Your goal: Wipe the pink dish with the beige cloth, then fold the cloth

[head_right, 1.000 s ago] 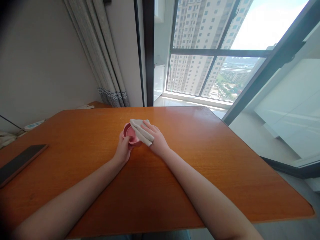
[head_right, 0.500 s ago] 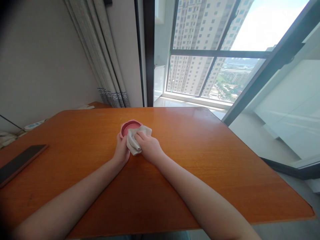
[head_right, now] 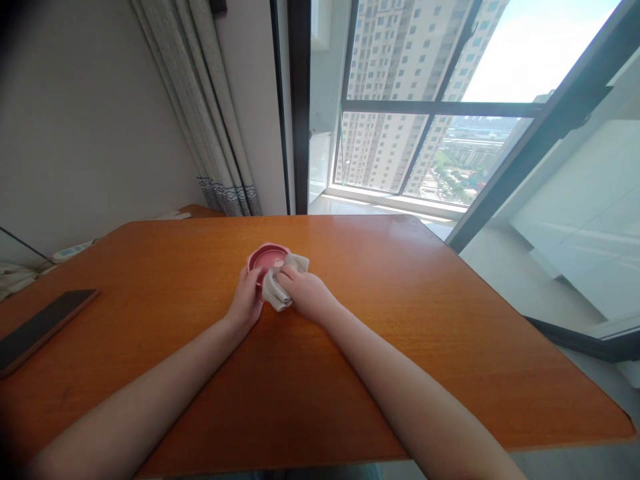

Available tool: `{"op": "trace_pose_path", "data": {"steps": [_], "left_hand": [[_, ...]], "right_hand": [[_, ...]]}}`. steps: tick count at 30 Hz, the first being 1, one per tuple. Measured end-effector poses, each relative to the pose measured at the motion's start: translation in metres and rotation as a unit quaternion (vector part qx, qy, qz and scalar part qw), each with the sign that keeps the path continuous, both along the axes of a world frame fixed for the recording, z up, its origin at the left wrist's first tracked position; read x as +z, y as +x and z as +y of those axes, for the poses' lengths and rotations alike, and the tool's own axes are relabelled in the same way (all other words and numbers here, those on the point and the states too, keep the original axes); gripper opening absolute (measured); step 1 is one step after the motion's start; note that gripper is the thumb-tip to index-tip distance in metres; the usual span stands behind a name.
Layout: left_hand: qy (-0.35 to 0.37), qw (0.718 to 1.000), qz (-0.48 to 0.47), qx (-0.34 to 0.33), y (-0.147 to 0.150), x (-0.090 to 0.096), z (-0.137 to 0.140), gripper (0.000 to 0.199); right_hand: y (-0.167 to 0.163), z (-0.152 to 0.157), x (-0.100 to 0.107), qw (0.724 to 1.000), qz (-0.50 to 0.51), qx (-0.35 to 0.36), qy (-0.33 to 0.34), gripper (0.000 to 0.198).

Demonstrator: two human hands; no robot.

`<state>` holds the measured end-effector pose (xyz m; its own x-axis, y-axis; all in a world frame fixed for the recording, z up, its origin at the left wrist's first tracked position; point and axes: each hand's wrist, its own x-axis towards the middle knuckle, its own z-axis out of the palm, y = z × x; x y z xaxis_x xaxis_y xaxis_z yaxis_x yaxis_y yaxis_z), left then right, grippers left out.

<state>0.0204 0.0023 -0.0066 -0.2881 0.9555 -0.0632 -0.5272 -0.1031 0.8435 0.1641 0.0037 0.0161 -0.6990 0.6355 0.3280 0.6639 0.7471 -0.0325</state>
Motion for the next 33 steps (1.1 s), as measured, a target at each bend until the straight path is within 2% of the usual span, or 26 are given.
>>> {"op": "trace_pose_path", "data": {"steps": [5,9,15,17,20,24,28,33], "left_hand": [[-0.003,0.999,-0.025,0.023,0.001,-0.001,-0.002,0.030],[0.004,0.999,-0.026,-0.017,0.002,0.000,-0.003,0.035],[0.005,0.991,-0.010,-0.130,0.003,0.003,-0.003,0.047],[0.003,0.991,-0.007,-0.132,0.003,0.004,-0.002,0.042],[-0.003,0.996,-0.025,-0.088,0.002,0.002,0.000,0.034],[-0.006,0.999,-0.041,-0.021,0.002,-0.002,0.001,0.039],[0.005,0.998,-0.041,-0.053,0.003,-0.001,0.000,0.039],[0.032,0.990,-0.018,-0.135,0.002,0.002,-0.001,0.042]], "right_hand": [[-0.027,-0.019,-0.004,0.997,0.042,-0.061,-0.026,0.025],[-0.016,-0.012,0.000,0.993,0.009,-0.113,-0.010,0.018],[0.027,0.009,0.006,0.996,-0.024,-0.071,0.058,0.021],[0.025,0.007,0.005,0.996,-0.013,-0.071,0.049,0.022],[0.005,-0.004,0.002,0.997,0.014,-0.068,0.019,0.027],[-0.018,-0.014,-0.001,0.996,0.039,-0.082,-0.002,0.030],[-0.008,-0.005,-0.001,0.993,0.023,-0.113,0.012,0.021],[0.024,0.011,0.001,0.995,0.004,-0.061,0.084,0.022]]}}
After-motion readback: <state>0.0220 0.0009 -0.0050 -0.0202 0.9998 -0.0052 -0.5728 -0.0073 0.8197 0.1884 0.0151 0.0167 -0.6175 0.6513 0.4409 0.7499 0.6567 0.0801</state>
